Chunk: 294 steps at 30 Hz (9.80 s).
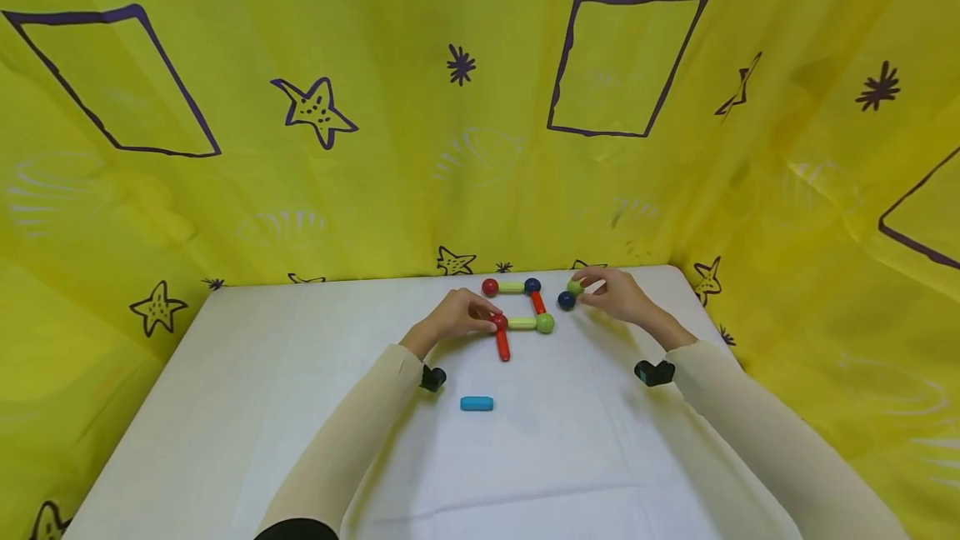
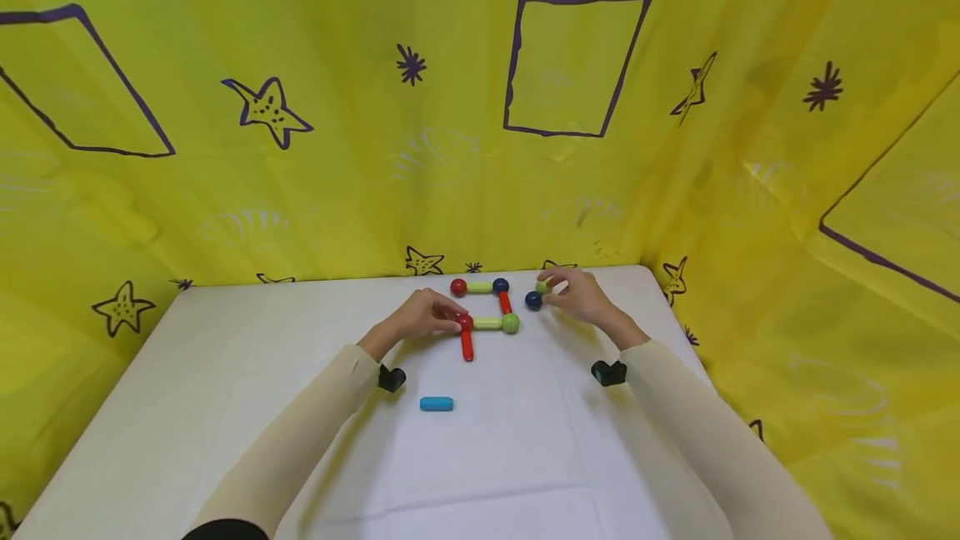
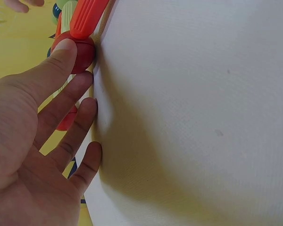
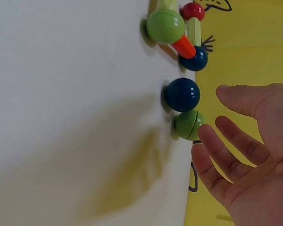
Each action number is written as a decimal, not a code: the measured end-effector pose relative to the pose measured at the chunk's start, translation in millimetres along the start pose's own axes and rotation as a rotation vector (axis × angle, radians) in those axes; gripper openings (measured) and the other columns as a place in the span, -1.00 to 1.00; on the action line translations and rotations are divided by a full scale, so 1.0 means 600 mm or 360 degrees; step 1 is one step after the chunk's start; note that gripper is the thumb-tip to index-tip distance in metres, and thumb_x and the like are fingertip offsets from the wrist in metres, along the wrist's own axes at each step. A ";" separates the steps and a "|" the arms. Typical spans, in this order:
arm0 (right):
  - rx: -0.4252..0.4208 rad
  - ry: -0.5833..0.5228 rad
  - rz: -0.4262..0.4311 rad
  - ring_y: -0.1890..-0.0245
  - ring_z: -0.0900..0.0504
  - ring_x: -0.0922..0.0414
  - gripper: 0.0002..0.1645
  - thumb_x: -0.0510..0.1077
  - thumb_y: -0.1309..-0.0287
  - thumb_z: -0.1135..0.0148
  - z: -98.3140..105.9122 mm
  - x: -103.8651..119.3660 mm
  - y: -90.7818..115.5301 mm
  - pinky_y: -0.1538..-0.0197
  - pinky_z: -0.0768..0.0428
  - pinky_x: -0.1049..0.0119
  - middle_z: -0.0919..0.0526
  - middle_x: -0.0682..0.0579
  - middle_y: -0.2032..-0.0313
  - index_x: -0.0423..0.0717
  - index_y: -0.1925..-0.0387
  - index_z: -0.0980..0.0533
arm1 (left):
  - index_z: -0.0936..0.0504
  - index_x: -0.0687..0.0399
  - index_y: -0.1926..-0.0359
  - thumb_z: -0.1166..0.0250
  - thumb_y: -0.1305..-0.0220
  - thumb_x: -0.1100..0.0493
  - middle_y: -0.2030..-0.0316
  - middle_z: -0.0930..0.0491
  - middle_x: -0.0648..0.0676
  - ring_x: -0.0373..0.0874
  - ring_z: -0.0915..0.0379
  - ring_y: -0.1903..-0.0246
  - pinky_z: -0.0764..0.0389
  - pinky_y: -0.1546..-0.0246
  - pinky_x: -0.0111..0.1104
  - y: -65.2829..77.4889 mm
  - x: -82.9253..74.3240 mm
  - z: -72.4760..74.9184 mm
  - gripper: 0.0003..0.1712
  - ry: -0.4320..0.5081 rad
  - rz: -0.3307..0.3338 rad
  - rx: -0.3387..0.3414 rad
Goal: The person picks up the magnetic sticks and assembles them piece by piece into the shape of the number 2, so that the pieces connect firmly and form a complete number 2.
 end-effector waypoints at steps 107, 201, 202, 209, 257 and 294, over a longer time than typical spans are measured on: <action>0.0218 -0.0396 -0.0088 0.21 -0.73 -0.17 -0.61 -0.22 -0.33 -0.36 -0.020 -0.018 0.064 0.22 -0.70 -0.04 -0.67 -0.31 -0.07 -0.20 -0.16 -0.59 | -0.78 0.03 -0.09 -0.44 -0.33 0.14 0.10 -0.75 -0.02 -0.17 -0.56 0.18 -0.60 0.03 -0.37 0.007 0.001 0.001 -0.68 -0.0032 0.0020 -0.0016; 0.0363 -0.0435 0.0094 0.33 -0.57 0.15 -0.69 -0.15 -0.21 -0.49 -0.222 0.133 0.063 0.20 -0.58 0.35 -0.69 0.11 0.22 0.00 0.00 -0.71 | -0.78 0.04 -0.09 -0.43 -0.34 0.16 0.10 -0.77 -0.01 -0.19 -0.57 0.20 -0.58 0.04 -0.38 0.007 -0.003 0.003 -0.69 -0.0080 -0.0003 -0.0043; 0.0365 -0.0437 0.0094 0.34 -0.57 0.15 -0.69 -0.15 -0.21 -0.49 -0.221 0.133 0.063 0.21 -0.58 0.35 -0.69 0.11 0.23 0.00 0.00 -0.71 | -0.78 0.04 -0.09 -0.43 -0.34 0.16 0.10 -0.77 0.00 -0.18 -0.57 0.20 -0.59 0.04 -0.37 0.007 -0.003 0.003 -0.69 -0.0077 -0.0002 -0.0045; 0.0393 -0.0442 0.0071 0.31 -0.58 0.16 -0.67 -0.15 -0.22 -0.48 -0.224 0.130 0.064 0.18 -0.58 0.35 -0.70 0.10 0.20 -0.01 -0.03 -0.70 | -0.77 0.03 -0.09 -0.43 -0.34 0.14 0.13 -0.78 -0.02 -0.19 -0.54 0.25 -0.57 0.08 -0.39 0.005 0.001 -0.001 -0.69 -0.0082 -0.0009 -0.0052; 0.0614 -0.0518 0.0379 0.17 -0.67 -0.07 -0.37 -0.08 -0.20 -0.51 -0.230 0.237 0.124 0.07 -0.68 0.19 -0.65 -0.13 -0.12 -0.15 -0.25 -0.51 | -0.77 0.03 -0.09 -0.43 -0.34 0.14 0.13 -0.77 -0.03 -0.17 -0.55 0.23 -0.59 0.05 -0.36 0.007 -0.001 0.001 -0.68 -0.0038 0.0014 -0.0037; 0.0476 -0.0112 0.0232 0.42 -0.48 0.30 -0.73 -0.21 -0.23 -0.43 -0.297 0.239 0.112 0.29 -0.51 0.40 -0.62 0.20 0.36 -0.06 0.02 -0.70 | -0.77 0.04 -0.09 -0.44 -0.34 0.11 0.10 -0.77 -0.02 -0.17 -0.55 0.18 -0.57 0.01 -0.35 0.004 0.007 -0.001 -0.67 -0.0002 0.0035 -0.0030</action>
Point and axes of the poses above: each hand's wrist, its own y-axis away from the middle knuckle, its own z-axis out of the back of the hand, x = y × z, the point moved 9 cm from there along -y, towards the middle knuckle
